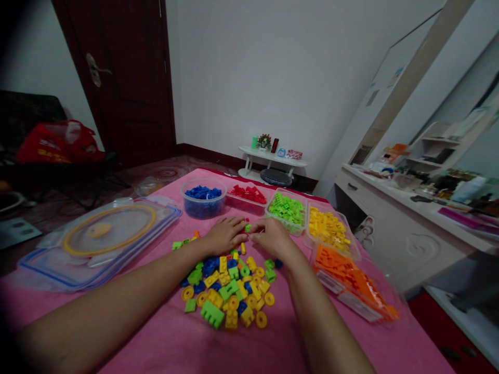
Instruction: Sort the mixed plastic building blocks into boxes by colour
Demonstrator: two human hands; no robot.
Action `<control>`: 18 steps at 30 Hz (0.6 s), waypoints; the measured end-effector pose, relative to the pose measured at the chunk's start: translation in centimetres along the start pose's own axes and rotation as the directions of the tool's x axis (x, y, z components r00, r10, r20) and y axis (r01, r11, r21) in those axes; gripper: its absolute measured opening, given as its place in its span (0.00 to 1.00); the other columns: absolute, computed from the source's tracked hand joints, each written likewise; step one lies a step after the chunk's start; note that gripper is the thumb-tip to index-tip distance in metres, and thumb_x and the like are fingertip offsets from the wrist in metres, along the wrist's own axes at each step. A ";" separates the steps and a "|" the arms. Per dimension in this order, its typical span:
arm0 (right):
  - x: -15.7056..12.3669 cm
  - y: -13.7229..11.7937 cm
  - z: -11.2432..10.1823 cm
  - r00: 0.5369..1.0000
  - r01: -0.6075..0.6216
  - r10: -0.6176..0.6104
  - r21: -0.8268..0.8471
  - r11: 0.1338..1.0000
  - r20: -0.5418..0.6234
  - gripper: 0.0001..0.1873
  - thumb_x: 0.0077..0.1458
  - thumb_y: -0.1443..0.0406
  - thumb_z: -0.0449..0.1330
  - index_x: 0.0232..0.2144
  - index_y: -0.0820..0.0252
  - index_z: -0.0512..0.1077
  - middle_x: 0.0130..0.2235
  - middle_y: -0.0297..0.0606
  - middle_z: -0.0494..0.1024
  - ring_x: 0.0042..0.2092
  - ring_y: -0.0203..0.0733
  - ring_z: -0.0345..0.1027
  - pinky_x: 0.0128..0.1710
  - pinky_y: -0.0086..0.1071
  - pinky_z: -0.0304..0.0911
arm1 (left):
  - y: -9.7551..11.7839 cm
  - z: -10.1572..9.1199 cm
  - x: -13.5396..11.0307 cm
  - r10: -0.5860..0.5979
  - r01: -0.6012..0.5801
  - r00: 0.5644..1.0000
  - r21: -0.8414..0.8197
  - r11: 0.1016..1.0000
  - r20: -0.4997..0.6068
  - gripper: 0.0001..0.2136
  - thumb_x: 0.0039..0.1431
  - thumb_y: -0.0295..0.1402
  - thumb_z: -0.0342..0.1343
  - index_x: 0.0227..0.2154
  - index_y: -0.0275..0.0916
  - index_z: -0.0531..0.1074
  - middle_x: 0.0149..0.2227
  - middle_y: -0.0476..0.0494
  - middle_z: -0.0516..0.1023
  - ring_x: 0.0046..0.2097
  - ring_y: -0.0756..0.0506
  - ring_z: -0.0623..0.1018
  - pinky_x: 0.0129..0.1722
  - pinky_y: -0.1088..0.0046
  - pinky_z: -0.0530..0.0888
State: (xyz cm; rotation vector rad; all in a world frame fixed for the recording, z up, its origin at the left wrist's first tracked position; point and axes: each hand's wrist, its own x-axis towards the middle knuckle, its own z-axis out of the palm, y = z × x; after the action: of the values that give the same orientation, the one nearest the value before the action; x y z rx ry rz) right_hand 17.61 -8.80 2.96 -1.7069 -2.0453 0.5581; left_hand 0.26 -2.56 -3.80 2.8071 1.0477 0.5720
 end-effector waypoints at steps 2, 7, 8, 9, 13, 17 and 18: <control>-1.4 -1.9 -1.3 0.986 0.040 -0.046 0.037 0.998 0.162 0.10 0.43 0.68 0.59 0.32 0.63 0.76 0.28 0.35 0.77 0.28 0.35 0.68 0.27 0.25 0.61 | -0.3 -0.1 0.2 -0.007 0.008 1.000 -0.055 0.998 0.015 0.21 0.63 0.43 0.40 0.55 0.42 0.63 0.59 0.43 0.63 0.58 0.42 0.64 0.56 0.61 0.60; -5.5 -8.2 -1.1 0.782 0.114 -0.129 0.064 0.991 0.610 0.20 0.41 0.69 0.62 0.40 0.56 0.74 0.26 0.29 0.75 0.24 0.31 0.66 0.21 0.21 0.57 | -1.7 -0.7 0.9 0.016 0.001 0.999 -0.329 0.944 0.050 0.17 0.60 0.35 0.46 0.50 0.38 0.70 0.55 0.41 0.69 0.56 0.44 0.68 0.55 0.68 0.63; -6.1 -9.1 -0.3 0.736 0.161 -0.153 0.049 0.986 0.660 0.21 0.41 0.68 0.62 0.42 0.54 0.74 0.25 0.28 0.75 0.23 0.31 0.66 0.20 0.21 0.55 | -2.0 -0.9 1.0 0.012 0.015 0.998 -0.411 0.912 0.064 0.17 0.59 0.35 0.47 0.49 0.36 0.71 0.53 0.41 0.71 0.53 0.44 0.70 0.53 0.68 0.66; -6.6 -9.9 0.6 0.704 0.228 -0.187 0.031 0.973 0.685 0.21 0.41 0.67 0.63 0.42 0.53 0.74 0.25 0.28 0.75 0.23 0.31 0.65 0.19 0.21 0.53 | -2.1 -1.2 1.1 0.002 0.039 0.997 -0.489 0.871 0.083 0.17 0.59 0.35 0.47 0.48 0.34 0.71 0.51 0.40 0.73 0.50 0.44 0.73 0.49 0.68 0.68; -6.9 -10.5 3.5 0.704 0.312 -0.232 0.002 0.950 0.672 0.18 0.39 0.68 0.64 0.37 0.53 0.77 0.27 0.29 0.76 0.25 0.31 0.66 0.21 0.20 0.54 | -2.0 -2.7 1.1 -0.052 0.140 0.987 -0.637 0.758 0.154 0.20 0.59 0.36 0.47 0.50 0.30 0.69 0.44 0.38 0.77 0.40 0.44 0.77 0.39 0.68 0.72; -5.6 -9.1 3.0 0.789 0.149 -0.111 -0.012 0.989 0.604 0.18 0.43 0.70 0.59 0.39 0.51 0.76 0.21 0.27 0.74 0.22 0.31 0.66 0.23 0.22 0.56 | -1.7 -3.4 0.9 -0.016 0.118 0.987 -0.648 0.753 0.161 0.20 0.58 0.36 0.49 0.49 0.29 0.70 0.42 0.38 0.78 0.38 0.45 0.76 0.37 0.70 0.72; -5.2 -8.6 2.6 0.824 0.154 -0.101 -0.049 0.987 0.557 0.19 0.43 0.69 0.59 0.40 0.50 0.76 0.21 0.27 0.73 0.22 0.32 0.66 0.24 0.23 0.55 | -1.7 -3.4 0.9 -0.002 0.100 0.989 -0.645 0.758 0.150 0.19 0.58 0.37 0.49 0.48 0.30 0.71 0.42 0.39 0.78 0.39 0.45 0.76 0.38 0.71 0.71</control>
State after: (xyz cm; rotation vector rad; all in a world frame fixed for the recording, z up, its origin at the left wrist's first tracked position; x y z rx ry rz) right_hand 9.92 -15.47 5.21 -1.5603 -2.5964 1.0260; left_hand -1.47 -0.81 -0.75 2.1533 0.7055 0.5800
